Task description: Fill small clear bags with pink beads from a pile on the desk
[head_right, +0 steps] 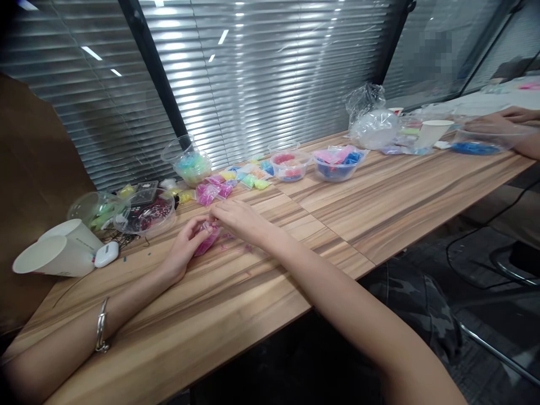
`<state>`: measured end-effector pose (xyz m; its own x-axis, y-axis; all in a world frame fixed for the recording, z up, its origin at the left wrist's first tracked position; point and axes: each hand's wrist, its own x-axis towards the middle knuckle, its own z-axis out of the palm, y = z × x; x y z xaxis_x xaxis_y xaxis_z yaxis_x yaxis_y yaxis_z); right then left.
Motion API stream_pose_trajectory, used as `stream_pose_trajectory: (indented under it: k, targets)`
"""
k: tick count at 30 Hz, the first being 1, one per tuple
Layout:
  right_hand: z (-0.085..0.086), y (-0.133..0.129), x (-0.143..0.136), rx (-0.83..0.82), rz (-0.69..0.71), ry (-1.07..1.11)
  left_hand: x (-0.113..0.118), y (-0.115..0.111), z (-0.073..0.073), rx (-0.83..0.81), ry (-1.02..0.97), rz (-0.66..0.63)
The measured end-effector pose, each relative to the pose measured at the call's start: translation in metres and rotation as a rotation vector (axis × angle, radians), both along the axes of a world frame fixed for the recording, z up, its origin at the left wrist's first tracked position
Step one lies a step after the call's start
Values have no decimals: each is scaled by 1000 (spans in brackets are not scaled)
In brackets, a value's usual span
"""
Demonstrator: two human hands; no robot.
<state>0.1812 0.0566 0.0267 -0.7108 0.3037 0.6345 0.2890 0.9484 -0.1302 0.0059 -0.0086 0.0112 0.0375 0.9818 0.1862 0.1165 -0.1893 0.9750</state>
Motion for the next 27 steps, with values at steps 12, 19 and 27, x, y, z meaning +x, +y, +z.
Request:
stream_pose_trajectory:
  k: [12, 19, 27]
  targets:
    - [-3, -1, 0, -37, -30, -21, -4, 7, -9, -15, -172, 143]
    - [-10, -1, 2, -330, 4, -207, -7, 9, -10, -52, -233, 183]
    - [-16, 8, 4, -423, 271, -341, -6, 8, -7, -95, -228, 195]
